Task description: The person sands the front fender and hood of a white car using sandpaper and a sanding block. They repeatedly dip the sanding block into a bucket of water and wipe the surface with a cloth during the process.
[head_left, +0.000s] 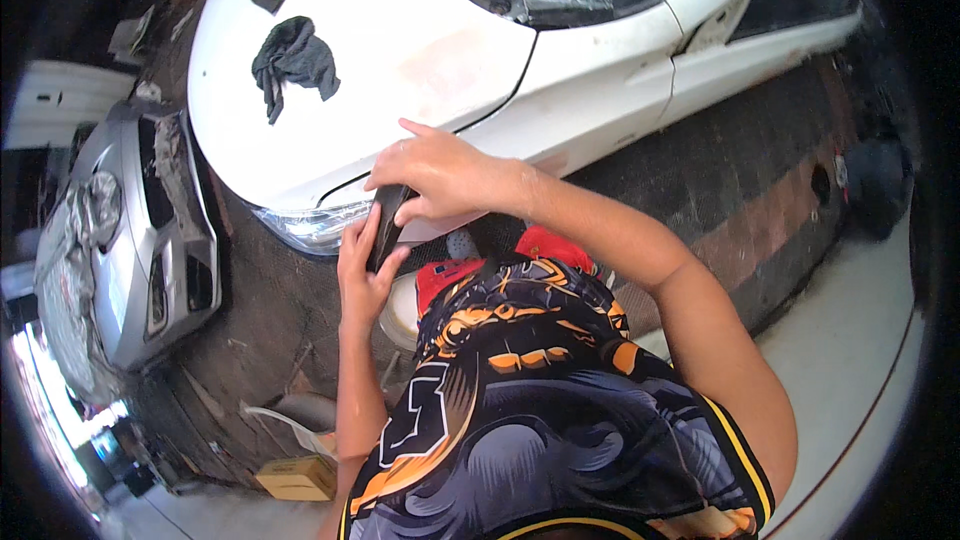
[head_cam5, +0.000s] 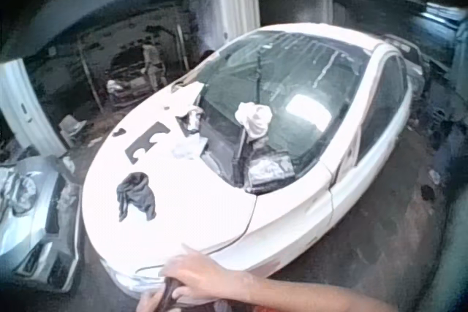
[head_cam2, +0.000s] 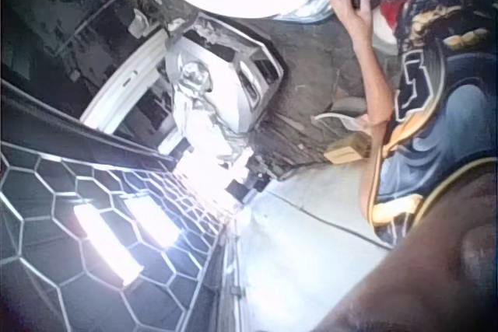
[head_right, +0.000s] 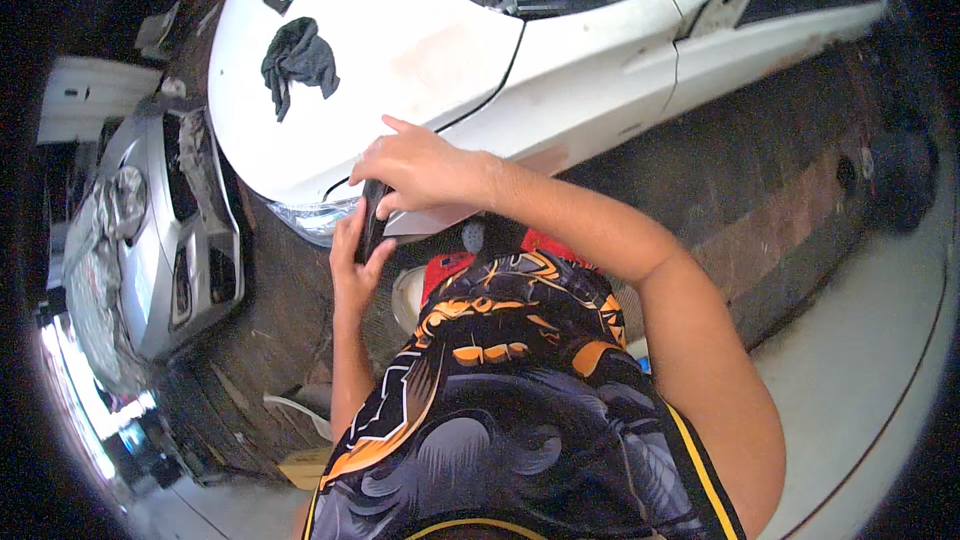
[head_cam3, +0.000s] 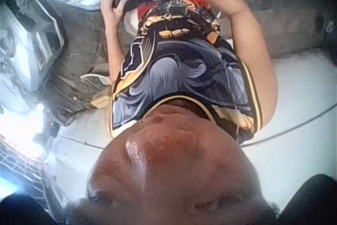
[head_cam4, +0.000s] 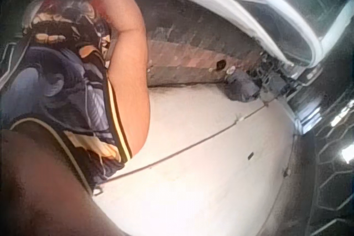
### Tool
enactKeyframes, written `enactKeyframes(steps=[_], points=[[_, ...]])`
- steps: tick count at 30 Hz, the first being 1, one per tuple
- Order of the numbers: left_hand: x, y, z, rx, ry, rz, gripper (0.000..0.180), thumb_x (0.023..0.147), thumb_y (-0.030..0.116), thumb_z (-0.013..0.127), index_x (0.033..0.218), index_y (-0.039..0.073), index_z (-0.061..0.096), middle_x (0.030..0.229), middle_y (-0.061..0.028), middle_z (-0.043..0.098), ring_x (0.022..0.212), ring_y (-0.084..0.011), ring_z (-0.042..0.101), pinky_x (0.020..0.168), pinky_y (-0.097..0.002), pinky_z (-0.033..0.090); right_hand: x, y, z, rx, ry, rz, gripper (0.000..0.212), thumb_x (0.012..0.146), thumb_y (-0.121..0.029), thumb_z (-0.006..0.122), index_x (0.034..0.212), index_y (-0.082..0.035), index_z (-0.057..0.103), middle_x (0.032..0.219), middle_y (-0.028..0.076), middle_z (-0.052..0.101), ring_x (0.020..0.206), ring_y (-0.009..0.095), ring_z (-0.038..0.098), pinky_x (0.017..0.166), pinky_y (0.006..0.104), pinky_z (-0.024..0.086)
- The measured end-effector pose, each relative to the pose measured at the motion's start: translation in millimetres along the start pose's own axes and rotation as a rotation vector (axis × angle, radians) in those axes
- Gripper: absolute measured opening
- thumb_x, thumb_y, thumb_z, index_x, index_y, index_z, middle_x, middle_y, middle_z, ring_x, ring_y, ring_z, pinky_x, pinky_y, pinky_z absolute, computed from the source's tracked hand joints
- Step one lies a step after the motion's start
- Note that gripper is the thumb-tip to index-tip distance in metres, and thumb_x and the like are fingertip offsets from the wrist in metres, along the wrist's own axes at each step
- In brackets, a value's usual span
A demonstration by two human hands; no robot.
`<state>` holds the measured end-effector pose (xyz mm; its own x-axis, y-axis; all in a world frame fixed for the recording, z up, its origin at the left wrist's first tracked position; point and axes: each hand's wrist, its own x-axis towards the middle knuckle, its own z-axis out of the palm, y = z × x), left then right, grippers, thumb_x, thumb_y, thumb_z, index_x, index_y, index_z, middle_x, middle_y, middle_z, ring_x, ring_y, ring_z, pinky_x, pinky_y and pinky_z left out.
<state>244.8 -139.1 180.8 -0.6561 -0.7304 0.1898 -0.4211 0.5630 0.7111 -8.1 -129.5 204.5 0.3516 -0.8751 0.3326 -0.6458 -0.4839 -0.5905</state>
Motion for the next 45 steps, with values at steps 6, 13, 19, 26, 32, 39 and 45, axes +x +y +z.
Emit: enactKeyframes(steps=[6, 13, 19, 26, 32, 39, 45], points=[[-115, 4, 36, -0.03, 0.239, -0.484, 0.072, 0.083, 0.008, 0.079, 0.149, 0.005, 0.051, 0.11, -0.0143, 0.063, 0.1, -0.0272, 0.059, 0.094, -0.0365, 0.047, -25, 45, 4, 0.215, -0.055, 0.119, 0.047, 0.088, -0.038, 0.076, 0.127, -0.012, 0.069, 0.131, 0.013, 0.067, 0.127, 0.03, 0.06, 0.116, 0.0555, 0.035], [-292, 15, 135, -0.177, 0.713, -0.945, 0.069, 0.088, 0.007, 0.074, 0.151, 0.001, 0.046, 0.136, -0.0177, 0.061, 0.119, -0.0249, 0.059, 0.103, -0.0366, 0.045, 103, 124, 17, 0.09, 0.149, -0.029, 0.053, 0.088, -0.038, 0.076, 0.132, -0.012, 0.065, 0.138, 0.018, 0.062, 0.127, 0.034, 0.059, 0.111, 0.0468, 0.044], [-447, 74, 240, -0.055, 0.789, -1.21, 0.068, 0.088, 0.005, 0.074, 0.15, -0.001, 0.047, 0.137, -0.02, 0.062, 0.121, -0.0245, 0.06, 0.104, -0.0355, 0.045, 260, 166, 51, -0.518, 0.114, -0.007, 0.1, 0.073, -0.07, 0.078, 0.157, -0.031, 0.038, 0.165, 0.025, 0.021, 0.147, 0.053, 0.027, 0.11, 0.0705, 0.034], [-482, 151, 293, -0.582, 0.675, -1.713, 0.07, 0.088, 0.007, 0.075, 0.151, -0.001, 0.046, 0.141, -0.0203, 0.06, 0.123, -0.0242, 0.058, 0.105, -0.0353, 0.044, 328, 167, 93, -0.678, -0.082, 0.235, 0.078, 0.081, -0.068, 0.07, 0.148, -0.036, 0.048, 0.16, 0.015, 0.034, 0.146, 0.049, 0.029, 0.103, 0.0798, 0.029], [-503, 109, 258, -0.657, 0.533, -1.691, 0.07, 0.089, 0.007, 0.074, 0.152, -0.001, 0.045, 0.143, -0.0202, 0.058, 0.126, -0.0244, 0.056, 0.106, -0.0349, 0.043, 274, 126, 126, -0.485, -0.198, 0.157, 0.046, 0.086, -0.05, 0.071, 0.124, -0.024, 0.067, 0.126, 0.01, 0.064, 0.124, 0.037, 0.055, 0.101, 0.0651, 0.039], [-474, -33, 133, -0.513, 0.48, -1.518, 0.07, 0.089, 0.007, 0.074, 0.152, -0.001, 0.044, 0.146, -0.0201, 0.055, 0.128, -0.0246, 0.054, 0.107, -0.0345, 0.043, 113, 74, 123, -0.492, 0.06, 0.017, 0.047, 0.073, -0.034, 0.085, 0.116, -0.022, 0.068, 0.136, 0.01, 0.053, 0.139, 0.041, 0.039, 0.11, 0.0754, 0.026], [-416, -127, 37, -0.294, 0.552, -1.279, 0.072, 0.092, 0.01, 0.074, 0.154, 0.0, 0.041, 0.153, -0.0199, 0.05, 0.134, -0.0254, 0.051, 0.11, -0.0346, 0.04, 31, 96, 42, -0.583, 0.154, 0.171, 0.051, 0.073, -0.028, 0.084, 0.12, -0.022, 0.065, 0.137, 0.008, 0.052, 0.141, 0.037, 0.036, 0.116, 0.0695, 0.024]])
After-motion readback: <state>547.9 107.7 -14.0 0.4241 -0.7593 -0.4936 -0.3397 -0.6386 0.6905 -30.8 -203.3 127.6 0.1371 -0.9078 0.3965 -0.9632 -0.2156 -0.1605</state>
